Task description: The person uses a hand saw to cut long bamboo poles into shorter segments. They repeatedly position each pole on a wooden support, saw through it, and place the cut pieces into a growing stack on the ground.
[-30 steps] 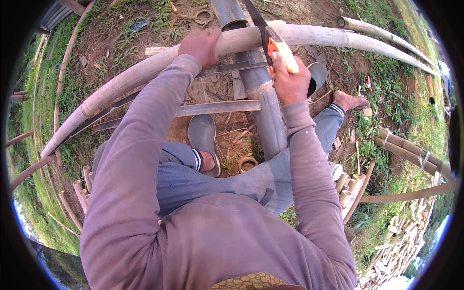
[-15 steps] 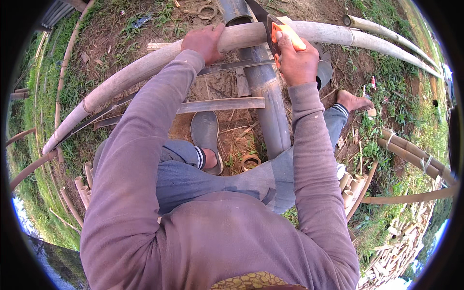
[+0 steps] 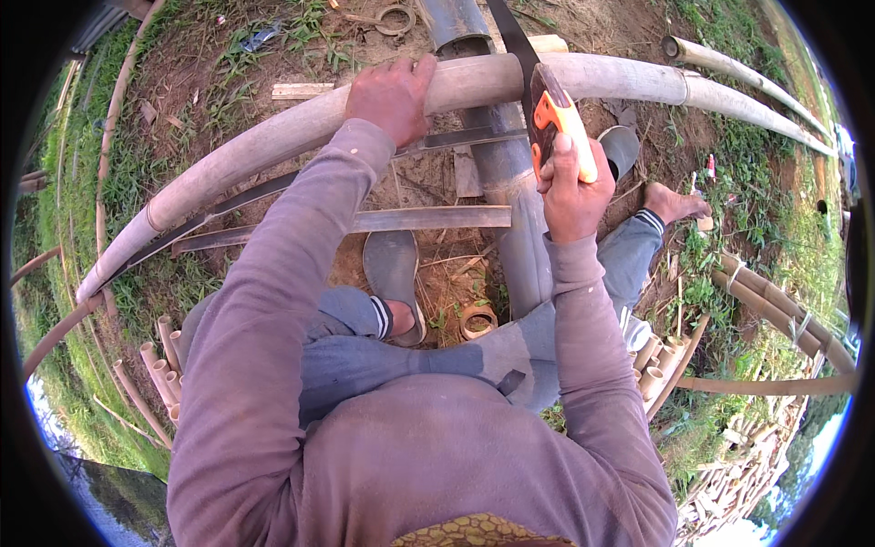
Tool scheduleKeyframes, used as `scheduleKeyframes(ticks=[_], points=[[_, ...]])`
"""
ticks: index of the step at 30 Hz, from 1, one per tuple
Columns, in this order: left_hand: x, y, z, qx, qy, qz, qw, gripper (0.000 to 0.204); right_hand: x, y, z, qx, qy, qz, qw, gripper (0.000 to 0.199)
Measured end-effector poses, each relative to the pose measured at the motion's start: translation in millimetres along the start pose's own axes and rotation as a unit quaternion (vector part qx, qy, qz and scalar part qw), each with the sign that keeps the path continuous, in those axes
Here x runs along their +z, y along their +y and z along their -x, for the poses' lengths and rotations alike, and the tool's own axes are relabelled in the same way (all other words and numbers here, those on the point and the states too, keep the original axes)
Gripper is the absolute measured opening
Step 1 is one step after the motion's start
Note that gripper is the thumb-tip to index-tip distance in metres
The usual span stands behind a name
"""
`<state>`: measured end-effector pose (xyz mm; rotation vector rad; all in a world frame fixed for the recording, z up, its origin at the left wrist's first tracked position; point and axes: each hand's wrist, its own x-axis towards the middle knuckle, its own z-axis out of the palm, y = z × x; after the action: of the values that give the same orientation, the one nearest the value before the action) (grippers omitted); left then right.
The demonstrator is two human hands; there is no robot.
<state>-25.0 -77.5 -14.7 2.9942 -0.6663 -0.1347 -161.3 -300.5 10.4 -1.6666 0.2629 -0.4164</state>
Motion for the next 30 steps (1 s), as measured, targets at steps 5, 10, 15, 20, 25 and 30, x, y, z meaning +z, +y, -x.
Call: scheduleKeyframes(ticks=[5, 10, 15, 20, 25, 30], points=[[-22.0, -3.6, -17.4, -0.026, -0.099, 0.010, 0.995, 0.073, 2.9, -4.7, -16.0, -0.003, 0.006, 0.046, 0.999, 0.023], [-23.9, 12.0, -42.4, 0.004, -0.140, 0.032, 0.990, 0.077, -0.1, 30.5, -3.6, -0.051, 0.024, 0.005, 0.998, 0.021], [-22.7, 19.7, -48.2, 0.005, -0.144, 0.046, 0.989, 0.077, -2.1, 8.3, -9.9, -0.078, 0.033, 0.120, 0.989, 0.019], [-32.2, 16.1, -40.9, 0.016, -0.143, 0.040, 0.989, 0.072, -83.6, -36.1, 121.3, 0.044, 0.010, 0.124, 0.991, 0.014], [-9.3, 21.3, -31.9, 0.015, -0.076, 0.021, 0.997, 0.066, -93.3, -40.5, 158.1, -0.039, 0.029, 0.139, 0.989, 0.015], [-14.1, 32.0, -20.0, 0.008, -0.042, 0.053, 0.998, 0.063, -33.4, -9.3, 34.0, -0.030, 0.035, 0.121, 0.992, 0.022]])
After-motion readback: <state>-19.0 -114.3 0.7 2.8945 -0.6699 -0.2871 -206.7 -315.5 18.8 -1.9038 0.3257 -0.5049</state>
